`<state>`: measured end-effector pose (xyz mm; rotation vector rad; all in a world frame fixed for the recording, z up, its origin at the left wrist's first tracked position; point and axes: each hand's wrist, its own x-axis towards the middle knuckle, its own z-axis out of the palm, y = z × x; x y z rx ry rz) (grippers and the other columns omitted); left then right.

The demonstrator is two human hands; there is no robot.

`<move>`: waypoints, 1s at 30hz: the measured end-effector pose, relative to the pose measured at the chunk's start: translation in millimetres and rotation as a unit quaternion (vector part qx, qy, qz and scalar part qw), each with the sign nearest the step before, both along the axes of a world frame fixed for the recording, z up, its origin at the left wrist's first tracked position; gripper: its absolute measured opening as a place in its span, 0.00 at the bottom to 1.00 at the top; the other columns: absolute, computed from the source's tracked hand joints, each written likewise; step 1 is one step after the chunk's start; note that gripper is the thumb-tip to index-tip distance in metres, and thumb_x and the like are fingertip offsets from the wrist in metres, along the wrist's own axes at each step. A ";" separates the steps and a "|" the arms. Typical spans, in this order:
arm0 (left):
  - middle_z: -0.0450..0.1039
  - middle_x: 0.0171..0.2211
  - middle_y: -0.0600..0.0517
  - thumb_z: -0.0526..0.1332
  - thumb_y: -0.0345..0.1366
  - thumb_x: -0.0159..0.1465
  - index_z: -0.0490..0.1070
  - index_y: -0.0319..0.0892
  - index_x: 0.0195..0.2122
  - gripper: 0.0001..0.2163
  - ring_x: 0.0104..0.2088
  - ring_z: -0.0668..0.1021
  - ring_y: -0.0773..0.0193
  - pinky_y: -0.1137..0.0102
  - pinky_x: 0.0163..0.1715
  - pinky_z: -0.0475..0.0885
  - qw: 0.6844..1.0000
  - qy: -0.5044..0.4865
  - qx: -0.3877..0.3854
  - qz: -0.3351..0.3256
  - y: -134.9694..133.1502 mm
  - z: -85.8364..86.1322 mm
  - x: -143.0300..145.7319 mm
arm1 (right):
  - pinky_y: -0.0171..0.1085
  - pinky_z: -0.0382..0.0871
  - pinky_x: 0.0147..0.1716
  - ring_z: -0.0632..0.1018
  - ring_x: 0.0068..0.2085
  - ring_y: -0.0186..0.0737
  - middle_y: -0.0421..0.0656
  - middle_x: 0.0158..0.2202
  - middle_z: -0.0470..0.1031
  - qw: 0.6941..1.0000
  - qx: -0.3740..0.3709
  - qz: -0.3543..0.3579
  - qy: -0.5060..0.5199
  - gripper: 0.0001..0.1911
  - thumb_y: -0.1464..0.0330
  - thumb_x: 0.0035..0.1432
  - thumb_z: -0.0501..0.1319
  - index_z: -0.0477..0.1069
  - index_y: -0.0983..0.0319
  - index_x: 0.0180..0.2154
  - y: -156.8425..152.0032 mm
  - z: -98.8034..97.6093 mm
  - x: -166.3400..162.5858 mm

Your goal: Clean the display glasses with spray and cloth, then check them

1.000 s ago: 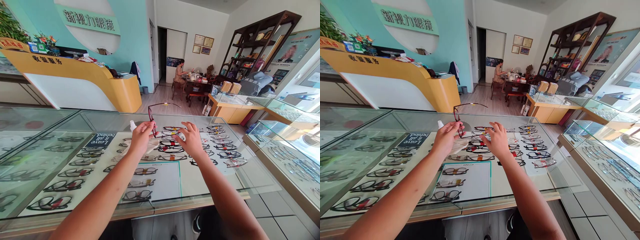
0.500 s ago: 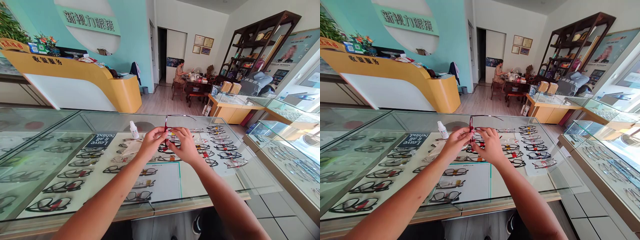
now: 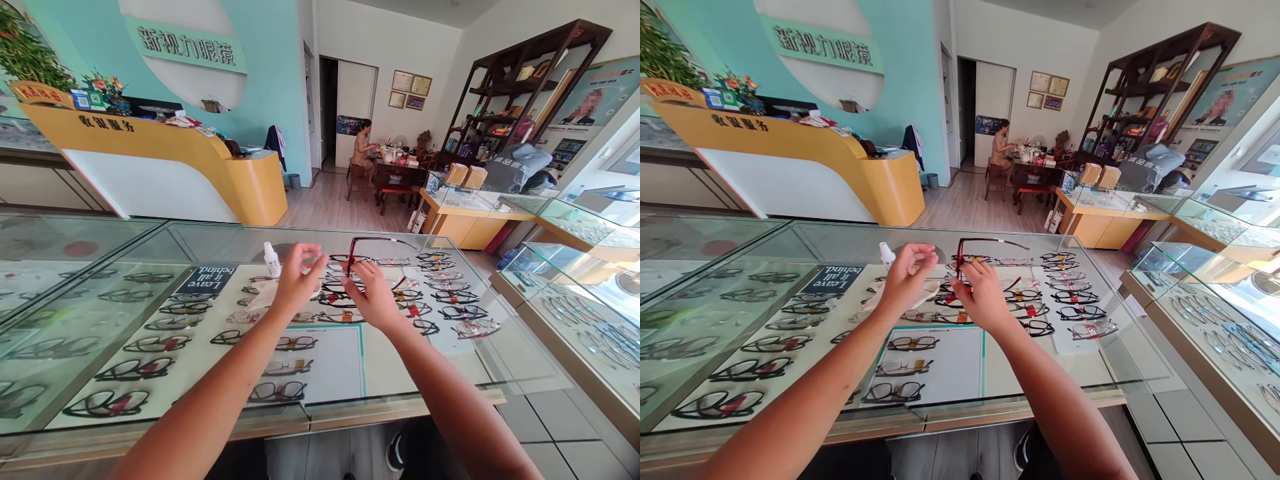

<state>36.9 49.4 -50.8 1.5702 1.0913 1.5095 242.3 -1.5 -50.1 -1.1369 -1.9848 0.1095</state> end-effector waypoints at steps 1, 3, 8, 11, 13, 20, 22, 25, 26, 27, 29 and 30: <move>0.78 0.57 0.43 0.70 0.49 0.68 0.72 0.47 0.49 0.16 0.59 0.80 0.49 0.54 0.60 0.75 0.996 0.018 0.033 0.078 5.6 -0.3 -6.3 | 0.51 0.76 0.55 0.82 0.51 0.54 0.49 0.50 0.85 1.000 -0.004 -0.005 0.007 0.12 0.61 0.81 0.57 0.78 0.57 0.53 0.4 0.0 1.1; 0.76 0.58 0.41 0.69 0.44 0.68 0.70 0.47 0.51 0.15 0.59 0.78 0.46 0.50 0.64 0.72 0.977 0.040 0.067 0.199 18.6 -2.1 -20.9 | 0.51 0.76 0.56 0.82 0.51 0.54 0.49 0.50 0.86 1.000 -0.011 -0.013 0.021 0.15 0.60 0.83 0.54 0.79 0.56 0.51 0.9 0.2 2.7; 0.72 0.63 0.38 0.72 0.39 0.61 0.69 0.45 0.56 0.23 0.68 0.72 0.38 0.44 0.75 0.62 0.951 0.068 0.037 0.300 52.9 -16.8 -54.3 | 0.50 0.77 0.53 0.83 0.48 0.52 0.48 0.48 0.87 0.999 0.000 -0.026 0.034 0.20 0.59 0.84 0.51 0.80 0.55 0.47 -0.2 2.1 3.4; 0.75 0.61 0.36 0.73 0.38 0.58 0.68 0.45 0.58 0.27 0.66 0.76 0.35 0.42 0.72 0.67 0.959 0.058 -0.048 0.274 67.2 -30.2 -65.4 | 0.47 0.78 0.52 0.84 0.50 0.51 0.48 0.51 0.87 0.999 0.016 -0.029 0.041 0.20 0.60 0.84 0.50 0.82 0.56 0.52 -0.7 3.2 3.8; 0.79 0.57 0.37 0.71 0.35 0.57 0.68 0.45 0.58 0.28 0.59 0.81 0.36 0.41 0.67 0.72 0.963 0.058 -0.084 0.251 72.6 -38.1 -69.5 | 0.47 0.78 0.52 0.84 0.51 0.51 0.49 0.52 0.87 0.998 0.024 -0.027 0.052 0.20 0.61 0.84 0.51 0.82 0.56 0.55 -0.3 3.2 4.5; 0.82 0.48 0.36 0.68 0.32 0.57 0.68 0.46 0.45 0.16 0.58 0.82 0.28 0.34 0.67 0.69 0.955 0.079 -0.162 0.235 77.2 -49.0 -75.4 | 0.49 0.78 0.52 0.84 0.49 0.53 0.50 0.48 0.90 0.994 0.014 -0.009 0.107 0.20 0.59 0.82 0.56 0.86 0.58 0.54 2.7 0.7 7.4; 0.81 0.46 0.36 0.69 0.33 0.57 0.67 0.47 0.43 0.15 0.58 0.81 0.27 0.32 0.67 0.68 0.954 0.072 -0.168 0.236 76.5 -46.9 -75.5 | 0.50 0.77 0.53 0.84 0.49 0.54 0.50 0.48 0.90 0.992 0.012 -0.012 0.126 0.19 0.58 0.81 0.58 0.87 0.57 0.52 3.1 1.2 8.4; 0.79 0.47 0.39 0.69 0.36 0.58 0.66 0.47 0.44 0.16 0.57 0.81 0.34 0.37 0.66 0.72 0.963 0.045 -0.149 0.220 73.6 -39.2 -71.5 | 0.51 0.77 0.53 0.85 0.48 0.54 0.49 0.48 0.91 0.987 0.008 -0.007 0.163 0.18 0.56 0.79 0.60 0.88 0.55 0.51 2.9 4.2 10.3; 0.78 0.48 0.41 0.69 0.37 0.58 0.66 0.47 0.45 0.16 0.56 0.81 0.38 0.41 0.63 0.75 0.968 0.032 -0.139 0.206 71.8 -35.5 -68.5 | 0.51 0.78 0.53 0.85 0.48 0.54 0.49 0.48 0.91 0.984 0.007 -0.004 0.177 0.18 0.56 0.79 0.61 0.88 0.55 0.50 2.6 5.5 10.9; 0.77 0.49 0.43 0.69 0.38 0.58 0.66 0.47 0.47 0.17 0.53 0.81 0.43 0.45 0.59 0.79 0.974 0.016 -0.128 0.186 69.4 -31.5 -64.6 | 0.51 0.78 0.52 0.85 0.48 0.53 0.49 0.48 0.91 0.982 0.006 0.001 0.191 0.18 0.55 0.79 0.61 0.88 0.54 0.50 2.2 7.0 11.5; 0.75 0.49 0.46 0.68 0.41 0.57 0.67 0.48 0.49 0.19 0.48 0.80 0.51 0.55 0.48 0.83 0.985 -0.019 -0.110 0.131 62.1 -22.7 -54.5 | 0.50 0.77 0.52 0.84 0.48 0.53 0.48 0.48 0.90 0.977 -0.003 0.010 0.215 0.18 0.53 0.78 0.62 0.88 0.54 0.50 1.2 9.7 12.5; 0.75 0.49 0.48 0.68 0.42 0.57 0.67 0.48 0.48 0.20 0.47 0.80 0.54 0.60 0.44 0.83 0.989 -0.036 -0.104 0.101 57.2 -18.1 -48.7 | 0.49 0.77 0.52 0.84 0.48 0.52 0.48 0.48 0.90 0.974 -0.013 0.016 0.224 0.19 0.52 0.78 0.62 0.88 0.55 0.50 0.6 11.0 12.8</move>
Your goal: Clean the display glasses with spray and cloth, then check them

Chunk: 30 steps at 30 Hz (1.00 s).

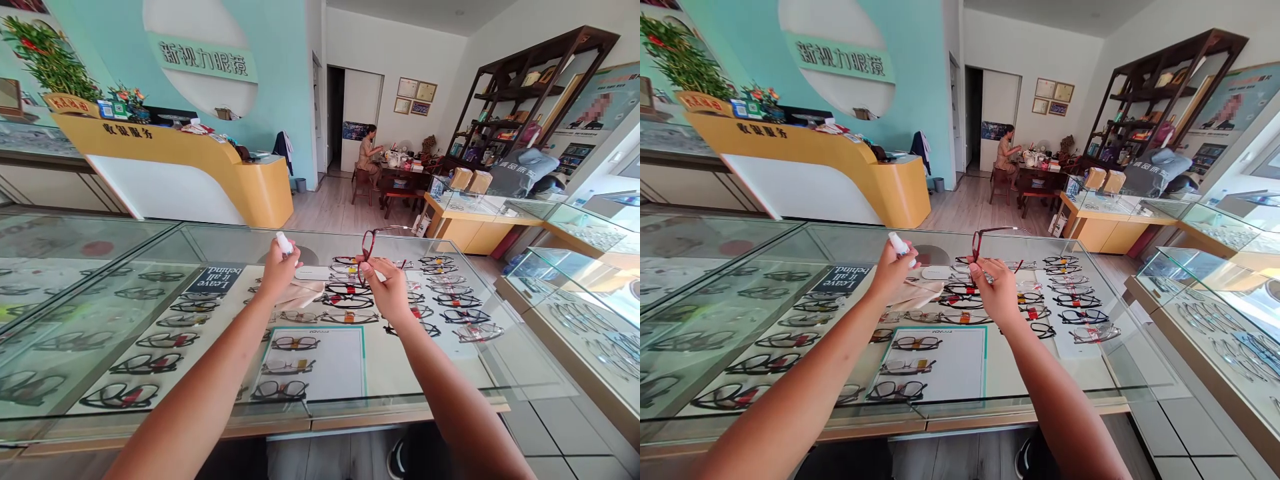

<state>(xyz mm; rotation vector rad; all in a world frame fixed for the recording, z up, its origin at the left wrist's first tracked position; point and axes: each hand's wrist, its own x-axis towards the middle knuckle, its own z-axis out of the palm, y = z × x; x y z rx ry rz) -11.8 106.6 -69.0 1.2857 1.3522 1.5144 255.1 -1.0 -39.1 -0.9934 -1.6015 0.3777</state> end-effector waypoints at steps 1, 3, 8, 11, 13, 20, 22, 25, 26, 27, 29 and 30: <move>0.74 0.47 0.49 0.69 0.42 0.55 0.68 0.48 0.47 0.19 0.44 0.79 0.56 0.63 0.40 0.81 0.999 -0.017 0.007 -0.027 -5.8 4.6 5.9 | 0.48 0.76 0.51 0.84 0.48 0.51 0.47 0.47 0.90 1.000 -0.012 0.010 0.009 0.20 0.51 0.78 0.61 0.88 0.55 0.49 -0.6 1.1 0.2; 0.73 0.40 0.51 0.70 0.44 0.55 0.69 0.47 0.42 0.17 0.40 0.77 0.59 0.67 0.33 0.77 0.995 -0.046 0.012 -0.086 -19.2 13.9 17.1 | 0.46 0.75 0.50 0.83 0.46 0.50 0.46 0.45 0.88 0.998 -0.044 0.032 0.032 0.22 0.49 0.78 0.61 0.87 0.56 0.48 -1.6 2.9 0.2; 0.64 0.27 0.56 0.75 0.45 0.58 0.66 0.46 0.31 0.17 0.30 0.70 0.64 0.71 0.24 0.68 0.943 -0.183 -0.003 -0.277 -51.9 34.8 35.6 | 0.44 0.74 0.48 0.81 0.46 0.49 0.46 0.42 0.85 0.988 -0.081 0.099 0.084 0.25 0.45 0.77 0.60 0.85 0.57 0.45 -3.7 5.8 -0.7; 0.62 0.24 0.57 0.77 0.45 0.59 0.67 0.44 0.29 0.19 0.28 0.67 0.66 0.71 0.24 0.66 0.921 -0.197 -0.013 -0.337 -63.5 39.8 40.7 | 0.43 0.72 0.45 0.78 0.41 0.45 0.45 0.42 0.83 0.986 -0.079 0.125 0.072 0.25 0.45 0.78 0.59 0.84 0.56 0.46 -5.6 6.3 -1.4; 0.64 0.24 0.57 0.77 0.46 0.61 0.71 0.44 0.30 0.17 0.26 0.67 0.67 0.71 0.25 0.67 0.922 -0.166 -0.013 -0.350 -67.6 38.9 42.7 | 0.42 0.71 0.43 0.75 0.37 0.43 0.44 0.41 0.81 0.985 -0.082 0.137 0.060 0.25 0.46 0.79 0.58 0.84 0.56 0.47 -6.9 6.2 -2.2; 0.67 0.23 0.57 0.73 0.51 0.65 0.81 0.44 0.39 0.15 0.24 0.69 0.67 0.70 0.24 0.65 0.956 0.009 0.021 -0.291 -72.5 34.5 46.5 | 0.45 0.73 0.49 0.79 0.45 0.47 0.46 0.42 0.81 0.990 -0.022 0.136 -0.024 0.19 0.51 0.81 0.58 0.80 0.56 0.45 -8.7 6.2 -5.8; 0.70 0.23 0.56 0.73 0.50 0.64 0.82 0.43 0.39 0.14 0.24 0.70 0.66 0.70 0.25 0.66 0.962 0.053 0.044 -0.265 -73.6 36.9 47.7 | 0.46 0.73 0.47 0.79 0.44 0.47 0.46 0.41 0.80 0.991 -0.006 0.126 -0.053 0.18 0.53 0.81 0.57 0.79 0.56 0.45 -8.2 5.5 -6.0; 0.77 0.26 0.54 0.72 0.48 0.63 0.84 0.43 0.37 0.13 0.27 0.73 0.65 0.70 0.29 0.68 0.963 0.112 0.085 -0.231 -75.2 40.0 49.2 | 0.47 0.72 0.45 0.78 0.43 0.48 0.47 0.41 0.80 0.990 0.017 0.102 -0.100 0.17 0.56 0.82 0.56 0.77 0.56 0.43 -7.2 3.7 -5.8; 0.79 0.28 0.53 0.71 0.47 0.63 0.84 0.43 0.37 0.12 0.28 0.75 0.65 0.70 0.30 0.68 0.962 0.129 0.092 -0.222 -75.5 40.4 49.6 | 0.47 0.72 0.45 0.77 0.42 0.48 0.47 0.41 0.80 0.988 0.026 0.095 -0.118 0.17 0.56 0.82 0.56 0.76 0.56 0.42 -6.8 3.2 -5.7; 0.80 0.29 0.53 0.71 0.45 0.63 0.84 0.43 0.37 0.11 0.29 0.76 0.64 0.70 0.30 0.68 0.961 0.143 0.097 -0.216 -75.6 40.4 49.8 | 0.47 0.71 0.45 0.77 0.42 0.48 0.47 0.41 0.80 0.986 0.033 0.090 -0.135 0.16 0.57 0.82 0.55 0.75 0.56 0.42 -6.5 2.7 -5.8; 0.82 0.29 0.52 0.70 0.43 0.62 0.85 0.43 0.35 0.10 0.30 0.77 0.63 0.70 0.30 0.68 0.959 0.163 0.096 -0.209 -75.0 39.8 49.8 | 0.47 0.70 0.45 0.76 0.42 0.48 0.47 0.40 0.80 0.982 0.042 0.084 -0.162 0.15 0.59 0.82 0.55 0.74 0.56 0.41 -6.0 2.3 -6.0; 0.82 0.30 0.52 0.69 0.43 0.61 0.85 0.43 0.35 0.09 0.30 0.77 0.63 0.70 0.30 0.68 0.958 0.170 0.094 -0.209 -74.3 39.2 49.5 | 0.47 0.70 0.45 0.76 0.42 0.48 0.47 0.40 0.81 0.981 0.042 0.082 -0.170 0.15 0.60 0.82 0.55 0.74 0.56 0.41 -5.9 2.3 -6.1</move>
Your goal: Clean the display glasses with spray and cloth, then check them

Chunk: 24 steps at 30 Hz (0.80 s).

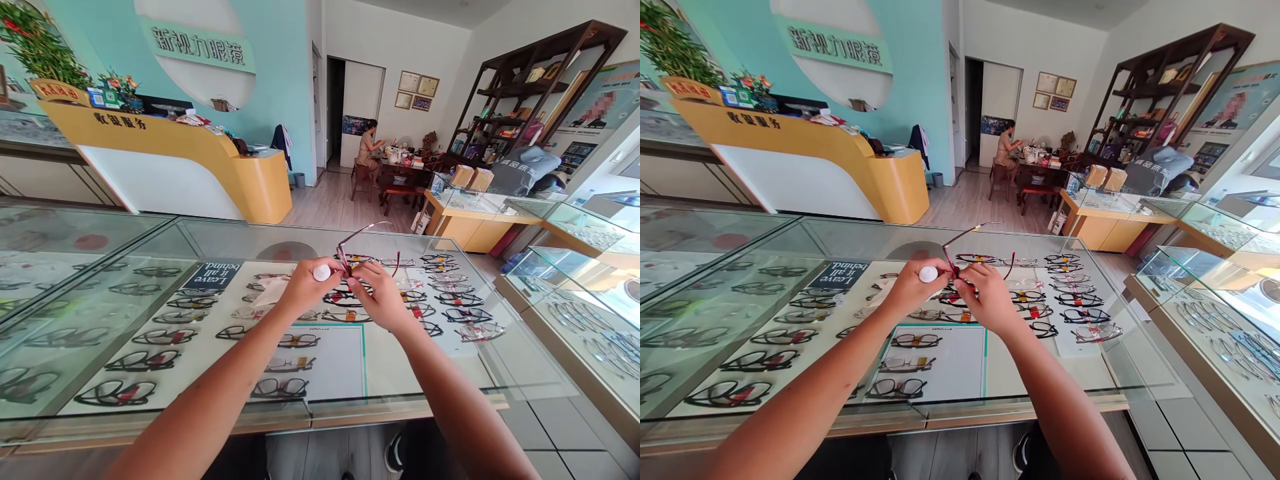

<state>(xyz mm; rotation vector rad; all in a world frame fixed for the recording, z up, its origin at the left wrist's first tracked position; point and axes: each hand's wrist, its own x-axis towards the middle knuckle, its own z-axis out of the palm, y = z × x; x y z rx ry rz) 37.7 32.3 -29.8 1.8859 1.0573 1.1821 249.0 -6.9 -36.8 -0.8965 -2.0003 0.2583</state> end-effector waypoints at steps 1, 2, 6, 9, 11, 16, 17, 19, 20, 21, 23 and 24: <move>0.83 0.30 0.52 0.69 0.42 0.61 0.85 0.43 0.35 0.09 0.30 0.78 0.62 0.70 0.30 0.69 1.000 0.006 -0.001 -0.001 0.9 -0.7 -0.5 | 0.47 0.70 0.45 0.76 0.42 0.48 0.47 0.40 0.81 1.000 -0.002 -0.001 -0.005 0.15 0.60 0.82 0.55 0.74 0.56 0.41 0.0 0.2 -0.1; 0.83 0.30 0.51 0.70 0.43 0.61 0.85 0.43 0.34 0.09 0.30 0.78 0.62 0.70 0.30 0.69 1.000 0.010 -0.003 -0.004 2.1 -1.4 -1.2 | 0.47 0.69 0.45 0.76 0.42 0.48 0.47 0.40 0.81 1.000 -0.007 -0.002 -0.008 0.14 0.60 0.82 0.55 0.73 0.56 0.41 -0.1 0.4 -0.1; 0.85 0.32 0.49 0.71 0.45 0.61 0.86 0.43 0.35 0.10 0.32 0.80 0.60 0.69 0.32 0.71 1.000 0.005 -0.013 -0.016 7.0 -5.0 -4.4 | 0.47 0.69 0.45 0.75 0.42 0.48 0.47 0.40 0.80 1.000 -0.029 0.001 -0.002 0.15 0.60 0.82 0.55 0.73 0.56 0.40 -0.7 1.7 0.2; 0.85 0.32 0.49 0.73 0.44 0.61 0.86 0.44 0.35 0.10 0.32 0.80 0.59 0.70 0.31 0.71 1.000 0.005 -0.020 -0.021 9.3 -7.4 -5.6 | 0.47 0.68 0.44 0.75 0.41 0.48 0.46 0.38 0.78 0.999 -0.046 0.005 0.009 0.17 0.57 0.82 0.54 0.72 0.55 0.39 -0.7 1.6 0.5; 0.85 0.32 0.50 0.72 0.44 0.61 0.86 0.44 0.35 0.10 0.31 0.79 0.60 0.70 0.31 0.70 0.999 0.007 -0.024 -0.025 9.8 -8.0 -5.9 | 0.46 0.68 0.43 0.74 0.40 0.48 0.46 0.38 0.77 0.998 -0.055 0.008 0.013 0.18 0.56 0.82 0.54 0.72 0.55 0.38 -0.5 1.3 0.5; 0.84 0.32 0.50 0.73 0.46 0.61 0.86 0.43 0.35 0.11 0.32 0.78 0.60 0.70 0.32 0.70 0.999 0.007 -0.034 -0.034 8.9 -6.3 -6.4 | 0.46 0.67 0.43 0.73 0.40 0.48 0.45 0.36 0.75 0.997 -0.064 0.018 0.023 0.18 0.56 0.82 0.54 0.70 0.55 0.37 -0.6 1.7 0.4; 0.84 0.32 0.50 0.73 0.46 0.61 0.85 0.43 0.35 0.11 0.32 0.78 0.60 0.70 0.32 0.70 0.999 0.006 -0.035 -0.034 8.5 -5.8 -6.4 | 0.46 0.67 0.43 0.73 0.40 0.48 0.45 0.36 0.75 0.997 -0.066 0.020 0.025 0.18 0.56 0.82 0.54 0.69 0.55 0.37 -0.9 2.0 0.3; 0.84 0.32 0.50 0.72 0.46 0.61 0.85 0.43 0.35 0.11 0.32 0.78 0.61 0.70 0.32 0.70 0.999 0.006 -0.036 -0.033 7.7 -4.5 -6.2 | 0.46 0.67 0.43 0.72 0.40 0.47 0.44 0.36 0.74 0.997 -0.068 0.025 0.026 0.19 0.56 0.82 0.54 0.68 0.55 0.36 -1.4 2.5 0.1; 0.84 0.31 0.50 0.71 0.45 0.61 0.85 0.43 0.34 0.11 0.31 0.78 0.61 0.70 0.32 0.70 0.999 0.007 -0.037 -0.032 7.3 -3.8 -5.9 | 0.45 0.67 0.43 0.72 0.40 0.47 0.44 0.36 0.74 0.997 -0.068 0.028 0.027 0.19 0.55 0.82 0.54 0.68 0.55 0.36 -1.6 2.7 0.1; 0.83 0.31 0.50 0.71 0.45 0.61 0.84 0.43 0.34 0.11 0.31 0.77 0.61 0.70 0.32 0.70 0.999 0.007 -0.037 -0.031 6.9 -3.1 -5.5 | 0.45 0.67 0.43 0.71 0.40 0.47 0.44 0.36 0.73 0.997 -0.068 0.031 0.028 0.20 0.55 0.82 0.54 0.68 0.55 0.36 -1.7 2.7 0.0; 0.82 0.30 0.51 0.71 0.45 0.60 0.83 0.43 0.33 0.11 0.30 0.77 0.62 0.70 0.32 0.69 0.999 0.006 -0.038 -0.031 6.3 -1.5 -4.6 | 0.45 0.67 0.43 0.71 0.39 0.46 0.44 0.36 0.73 0.996 -0.072 0.034 0.033 0.20 0.54 0.82 0.54 0.69 0.55 0.36 -1.6 2.6 0.1; 0.82 0.29 0.51 0.70 0.45 0.61 0.83 0.43 0.33 0.11 0.30 0.76 0.62 0.70 0.31 0.69 0.999 0.004 -0.038 -0.032 6.0 -0.8 -4.3 | 0.45 0.67 0.43 0.72 0.39 0.46 0.44 0.36 0.73 0.996 -0.075 0.035 0.038 0.20 0.53 0.82 0.54 0.69 0.55 0.36 -1.5 2.5 0.3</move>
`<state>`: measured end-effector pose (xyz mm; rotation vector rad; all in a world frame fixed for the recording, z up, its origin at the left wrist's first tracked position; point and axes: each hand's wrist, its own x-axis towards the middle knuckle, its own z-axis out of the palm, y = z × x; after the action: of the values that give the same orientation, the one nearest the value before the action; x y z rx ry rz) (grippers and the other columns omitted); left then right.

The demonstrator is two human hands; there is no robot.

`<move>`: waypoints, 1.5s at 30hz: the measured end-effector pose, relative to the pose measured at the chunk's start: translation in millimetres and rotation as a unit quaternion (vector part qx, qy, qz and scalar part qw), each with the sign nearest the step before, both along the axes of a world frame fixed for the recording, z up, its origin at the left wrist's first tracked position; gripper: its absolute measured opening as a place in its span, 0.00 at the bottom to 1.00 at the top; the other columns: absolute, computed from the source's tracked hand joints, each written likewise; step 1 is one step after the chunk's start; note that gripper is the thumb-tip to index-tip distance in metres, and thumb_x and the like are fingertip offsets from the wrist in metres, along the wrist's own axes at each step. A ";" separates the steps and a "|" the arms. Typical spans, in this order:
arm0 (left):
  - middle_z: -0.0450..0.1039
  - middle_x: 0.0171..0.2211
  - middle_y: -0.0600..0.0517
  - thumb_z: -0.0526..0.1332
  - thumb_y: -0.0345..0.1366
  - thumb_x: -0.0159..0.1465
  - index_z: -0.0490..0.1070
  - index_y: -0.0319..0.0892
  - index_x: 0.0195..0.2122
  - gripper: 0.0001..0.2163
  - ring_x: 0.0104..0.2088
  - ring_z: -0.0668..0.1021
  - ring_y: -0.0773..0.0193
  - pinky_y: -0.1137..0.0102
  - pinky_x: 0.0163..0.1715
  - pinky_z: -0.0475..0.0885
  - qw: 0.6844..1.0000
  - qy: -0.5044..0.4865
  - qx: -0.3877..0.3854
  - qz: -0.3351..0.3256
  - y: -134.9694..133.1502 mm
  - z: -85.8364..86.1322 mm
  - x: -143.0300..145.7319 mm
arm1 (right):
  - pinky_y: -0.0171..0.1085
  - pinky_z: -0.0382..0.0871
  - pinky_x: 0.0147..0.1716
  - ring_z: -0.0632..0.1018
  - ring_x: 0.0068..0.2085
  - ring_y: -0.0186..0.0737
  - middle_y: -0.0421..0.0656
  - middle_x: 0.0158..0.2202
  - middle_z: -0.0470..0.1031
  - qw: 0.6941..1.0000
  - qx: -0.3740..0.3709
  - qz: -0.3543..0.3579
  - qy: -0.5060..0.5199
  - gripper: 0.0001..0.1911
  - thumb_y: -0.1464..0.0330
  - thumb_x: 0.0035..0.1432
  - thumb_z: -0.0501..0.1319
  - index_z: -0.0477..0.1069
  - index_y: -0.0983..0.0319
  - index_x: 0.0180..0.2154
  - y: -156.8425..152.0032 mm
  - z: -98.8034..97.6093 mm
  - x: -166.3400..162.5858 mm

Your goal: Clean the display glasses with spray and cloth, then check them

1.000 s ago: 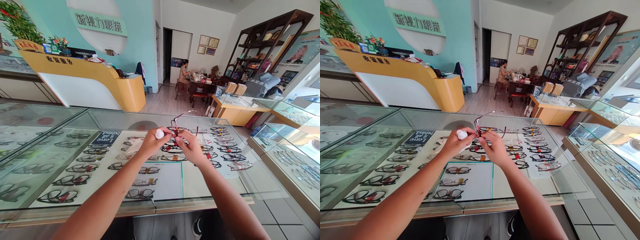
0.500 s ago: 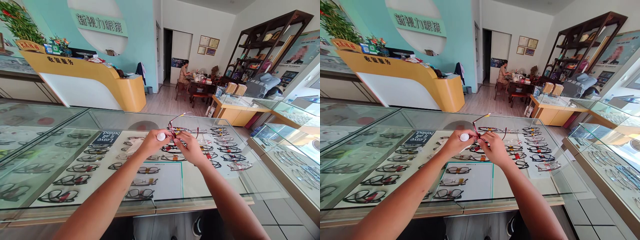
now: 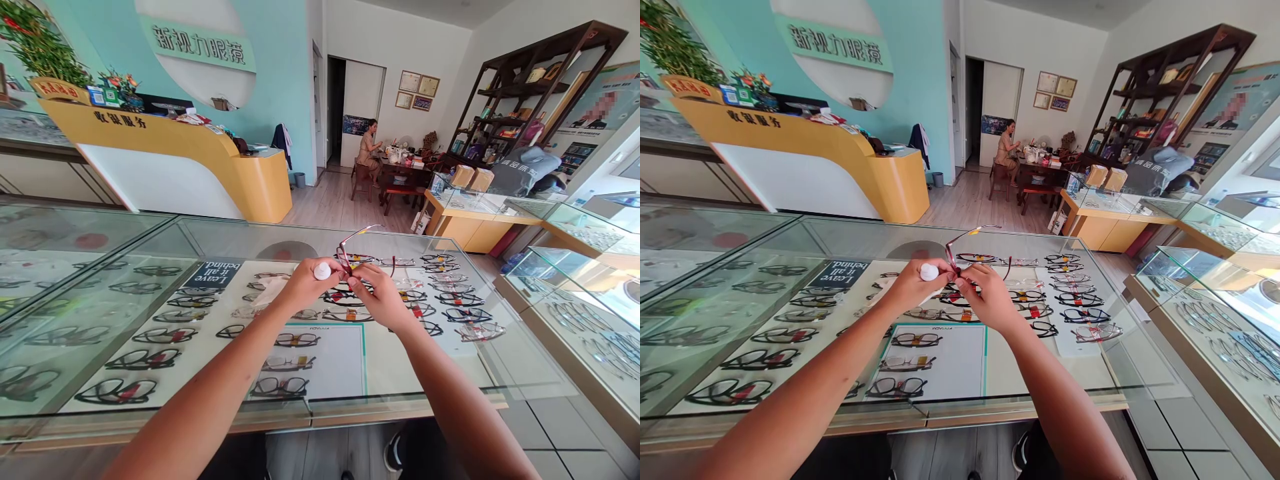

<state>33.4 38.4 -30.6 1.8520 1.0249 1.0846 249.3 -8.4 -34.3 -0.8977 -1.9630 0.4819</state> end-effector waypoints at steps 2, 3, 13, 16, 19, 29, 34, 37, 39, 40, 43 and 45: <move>0.80 0.28 0.52 0.69 0.46 0.62 0.83 0.43 0.33 0.11 0.29 0.76 0.62 0.70 0.31 0.68 1.000 -0.006 0.000 -0.002 -0.4 1.2 0.3 | 0.45 0.67 0.42 0.73 0.40 0.46 0.44 0.36 0.74 1.000 -0.012 0.003 0.013 0.21 0.52 0.82 0.54 0.71 0.55 0.37 0.3 -0.1 0.5; 0.79 0.27 0.52 0.69 0.46 0.62 0.83 0.43 0.34 0.12 0.29 0.76 0.62 0.70 0.30 0.68 1.000 -0.010 0.001 -0.005 -0.5 1.5 0.3 | 0.45 0.67 0.42 0.74 0.40 0.46 0.44 0.37 0.74 1.000 -0.018 0.006 0.019 0.21 0.51 0.82 0.55 0.72 0.55 0.38 0.5 -0.1 0.7; 0.75 0.23 0.55 0.73 0.45 0.60 0.82 0.44 0.32 0.10 0.27 0.74 0.63 0.70 0.28 0.66 1.000 -0.014 -0.002 -0.020 0.8 0.4 0.3 | 0.45 0.67 0.41 0.72 0.38 0.46 0.43 0.35 0.71 1.000 -0.024 0.001 0.009 0.24 0.50 0.82 0.54 0.68 0.55 0.34 0.0 0.9 0.7; 0.74 0.23 0.55 0.72 0.46 0.60 0.82 0.44 0.32 0.11 0.27 0.73 0.64 0.70 0.28 0.66 1.000 -0.011 -0.007 -0.018 0.7 0.3 1.1 | 0.44 0.67 0.41 0.72 0.38 0.46 0.43 0.35 0.71 1.000 -0.025 -0.002 0.003 0.23 0.50 0.81 0.54 0.67 0.55 0.34 0.4 -0.2 0.5; 0.73 0.23 0.55 0.72 0.46 0.61 0.81 0.44 0.32 0.11 0.26 0.72 0.64 0.70 0.28 0.65 1.000 -0.009 -0.011 -0.013 1.2 -1.9 0.9 | 0.44 0.66 0.41 0.72 0.38 0.46 0.43 0.35 0.71 0.999 -0.032 0.003 0.009 0.23 0.50 0.81 0.54 0.68 0.55 0.34 1.5 -1.2 0.9; 0.61 0.22 0.52 0.61 0.78 0.59 0.70 0.46 0.25 0.35 0.26 0.68 0.60 0.65 0.24 0.67 0.925 -0.252 -0.217 -0.185 -2.0 3.7 1.0 | 0.43 0.70 0.45 0.77 0.42 0.46 0.44 0.39 0.76 0.992 -0.082 -0.022 0.090 0.26 0.46 0.81 0.54 0.79 0.57 0.44 -2.6 -1.3 -0.8; 0.54 0.20 0.52 0.52 0.83 0.58 0.66 0.48 0.21 0.39 0.25 0.64 0.59 0.64 0.21 0.63 0.902 -0.263 -0.280 -0.199 -6.1 13.1 -2.9 | 0.43 0.72 0.47 0.78 0.45 0.47 0.45 0.41 0.78 0.986 -0.108 -0.018 0.129 0.26 0.45 0.79 0.55 0.81 0.57 0.44 -4.6 -1.0 -2.4; 0.55 0.21 0.52 0.51 0.82 0.59 0.67 0.47 0.21 0.39 0.24 0.66 0.59 0.64 0.22 0.65 0.904 -0.275 -0.265 -0.191 -5.0 12.8 -2.4 | 0.42 0.72 0.44 0.77 0.44 0.46 0.45 0.39 0.78 0.979 -0.141 -0.004 0.150 0.27 0.43 0.77 0.57 0.81 0.57 0.45 -6.2 0.2 -2.9; 0.60 0.22 0.51 0.55 0.78 0.61 0.69 0.46 0.21 0.37 0.26 0.69 0.59 0.63 0.24 0.68 0.917 -0.282 -0.230 -0.162 -2.3 8.8 0.0 | 0.42 0.71 0.43 0.76 0.42 0.45 0.44 0.39 0.77 0.976 -0.151 0.004 0.154 0.27 0.42 0.76 0.58 0.82 0.57 0.45 -7.8 1.3 -3.9; 0.62 0.23 0.50 0.57 0.76 0.62 0.70 0.45 0.22 0.35 0.27 0.70 0.59 0.63 0.26 0.70 0.928 -0.279 -0.205 -0.140 -0.4 5.5 1.3 | 0.42 0.72 0.43 0.76 0.41 0.45 0.44 0.39 0.77 0.976 -0.153 0.006 0.153 0.28 0.42 0.76 0.58 0.82 0.57 0.44 -8.7 1.8 -4.6; 0.67 0.25 0.50 0.60 0.69 0.65 0.72 0.45 0.24 0.30 0.28 0.72 0.60 0.64 0.30 0.71 0.960 -0.237 -0.134 -0.059 6.3 -7.1 3.8 | 0.42 0.72 0.43 0.76 0.40 0.44 0.44 0.38 0.77 0.977 -0.157 0.021 0.141 0.29 0.40 0.75 0.58 0.81 0.57 0.44 -11.3 3.1 -7.6; 0.69 0.26 0.51 0.58 0.66 0.68 0.72 0.45 0.26 0.28 0.28 0.72 0.60 0.63 0.32 0.70 0.975 -0.197 -0.099 -0.016 10.3 -15.2 3.4 | 0.42 0.72 0.42 0.75 0.39 0.44 0.44 0.37 0.77 0.978 -0.157 0.031 0.133 0.30 0.40 0.75 0.57 0.81 0.58 0.43 -12.8 3.5 -9.8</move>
<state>36.8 48.7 -45.8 1.4173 0.8322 1.2219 239.5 -21.2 -30.8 -0.9134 -1.7010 0.9194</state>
